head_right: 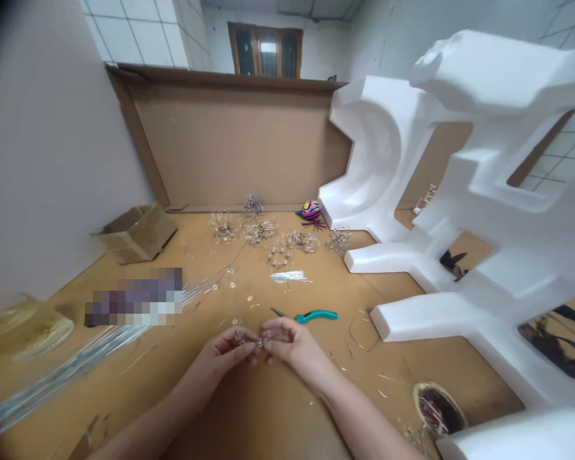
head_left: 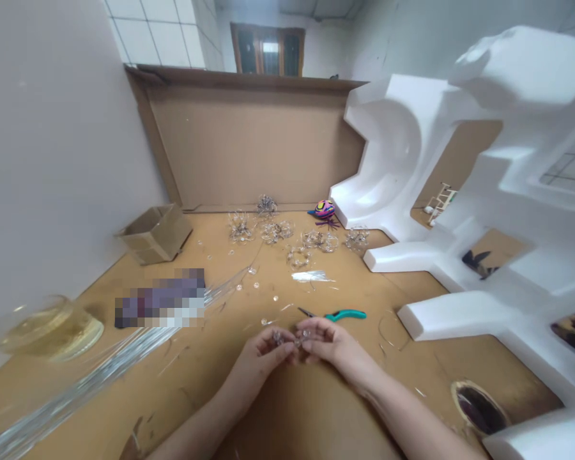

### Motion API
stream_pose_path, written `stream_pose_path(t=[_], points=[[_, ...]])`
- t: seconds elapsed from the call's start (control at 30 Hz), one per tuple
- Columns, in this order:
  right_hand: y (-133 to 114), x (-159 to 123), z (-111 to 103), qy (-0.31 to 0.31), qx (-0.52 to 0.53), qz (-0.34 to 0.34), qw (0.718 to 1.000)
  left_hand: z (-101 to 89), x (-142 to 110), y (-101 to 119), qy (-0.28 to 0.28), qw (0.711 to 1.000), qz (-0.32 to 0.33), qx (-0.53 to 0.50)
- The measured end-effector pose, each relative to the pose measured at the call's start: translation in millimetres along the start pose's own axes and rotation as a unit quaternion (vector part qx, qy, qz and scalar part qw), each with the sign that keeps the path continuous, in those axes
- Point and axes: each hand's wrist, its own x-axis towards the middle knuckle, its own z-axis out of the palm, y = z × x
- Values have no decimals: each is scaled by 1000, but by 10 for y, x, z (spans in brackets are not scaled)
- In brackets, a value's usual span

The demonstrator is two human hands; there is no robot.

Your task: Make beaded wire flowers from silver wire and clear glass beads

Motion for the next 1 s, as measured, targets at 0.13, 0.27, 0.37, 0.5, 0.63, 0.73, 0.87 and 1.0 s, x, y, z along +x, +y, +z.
stream_pose_path(t=[0.13,0.27,0.37,0.5,0.63,0.73,0.87,1.0], points=[[6,28,33,6,-37,-15,999,-17,6,-32,-8,1000,-17,-10],[-44,3,64,2,-49,-34,998,-23,2,-34,-11,998,-48,-28],[-24,-11,75,-27,-71,-37,996,-25,0,-25,-20,997,-55,-57],[49,20,64,-22,-91,-15,996,-55,8,-28,-3,997,-39,-64],[46,44,52,9,-53,-21,998,-66,20,-45,22,997,-46,-64],[25,47,53,3,-19,-23,1000,-26,13,-49,-15,997,-64,-44],[18,59,35,3,-23,-27,999,11,12,-62,-17,996,-78,-41],[31,69,9,14,-67,-34,997,-35,45,-99,40,994,-67,-77]])
